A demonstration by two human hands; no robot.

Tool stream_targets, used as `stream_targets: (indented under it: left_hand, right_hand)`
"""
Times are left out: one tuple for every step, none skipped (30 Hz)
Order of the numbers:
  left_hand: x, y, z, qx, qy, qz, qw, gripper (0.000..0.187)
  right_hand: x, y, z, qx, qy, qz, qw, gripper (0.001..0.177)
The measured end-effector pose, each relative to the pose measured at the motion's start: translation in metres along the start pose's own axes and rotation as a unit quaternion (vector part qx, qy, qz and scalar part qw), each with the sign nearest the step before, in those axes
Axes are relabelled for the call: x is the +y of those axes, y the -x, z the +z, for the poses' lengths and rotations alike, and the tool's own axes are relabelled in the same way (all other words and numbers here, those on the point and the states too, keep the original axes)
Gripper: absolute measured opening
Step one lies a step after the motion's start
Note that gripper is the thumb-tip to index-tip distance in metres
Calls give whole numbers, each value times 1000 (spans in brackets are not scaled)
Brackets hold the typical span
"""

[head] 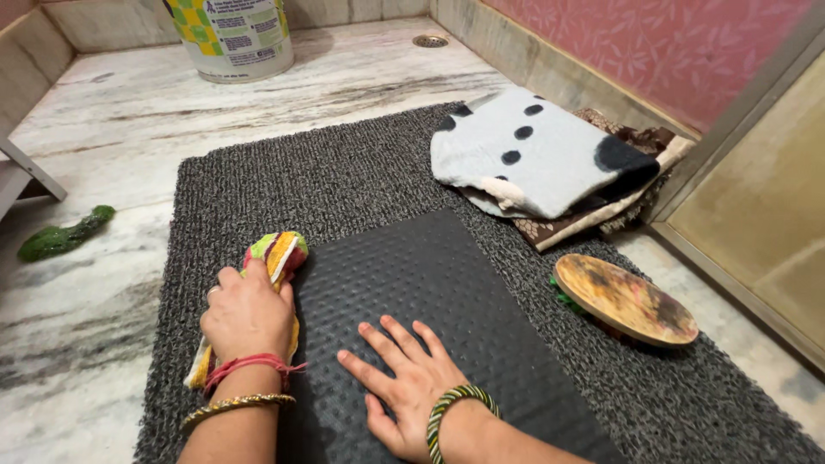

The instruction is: The person wipes a textured black mat with a colorful cloth, then lifts the mat to continue wiping its surface and the floor beneath.

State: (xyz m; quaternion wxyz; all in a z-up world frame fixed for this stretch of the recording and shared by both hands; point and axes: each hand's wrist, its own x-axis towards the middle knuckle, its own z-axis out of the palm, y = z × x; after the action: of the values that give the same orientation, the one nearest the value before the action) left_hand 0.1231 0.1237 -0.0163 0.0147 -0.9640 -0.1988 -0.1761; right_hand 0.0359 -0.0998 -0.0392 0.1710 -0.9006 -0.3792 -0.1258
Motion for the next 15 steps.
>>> stream_targets:
  left_hand:
    - [2,-4,1,-3,0,4,1000,43]
    - [5,-7,2,-7,-1,8,1000,42]
    - [9,-10,3,-11,-1,12,1000,42]
    - [13,-11,4,-14,-1,12,1000,42]
    - [21,-12,5,-17,-2,12,1000,42]
    - [29,-13,6,-19,-2,14,1000,42]
    - [39,-14,7,-23,11,16,1000,41]
    - [52,-14,9,-27,23,20,999,41]
    - [64,-13,9,-31,35,24,999,40]
    - [79,-9,10,-38,55,26,997,39]
    - [93,-4,9,-45,74,27,996,38]
    - [104,1,7,-41,89,25,995,37]
    - [112,7,4,-37,103,22,994,37]
    - [117,11,0,-34,116,19,992,36]
    - [119,14,-5,-51,138,6,989,38]
  right_hand:
    - [2,0,3,0,0,-1,1000,63]
    - [4,1,6,2,-2,-2,1000,64]
    - [6,1,10,4,-4,-2,1000,66]
    - [8,1,14,6,-7,-3,1000,67]
    - [10,2,18,11,-1,-9,1000,68]
    - [12,3,23,18,4,-14,1000,69]
    - [15,4,28,24,10,-19,999,70]
    - [18,3,33,10,8,-15,1000,67]
    - [22,3,39,-5,5,-11,1000,65]
    - [26,3,45,-20,3,-6,1000,62]
    - [30,5,50,-27,25,-14,999,52]
    - [34,7,54,-35,47,-23,998,43]
    - [38,8,57,-43,68,-31,996,34]
    - [41,8,59,-34,58,-33,997,44]
    - [42,7,59,-24,47,-35,998,54]
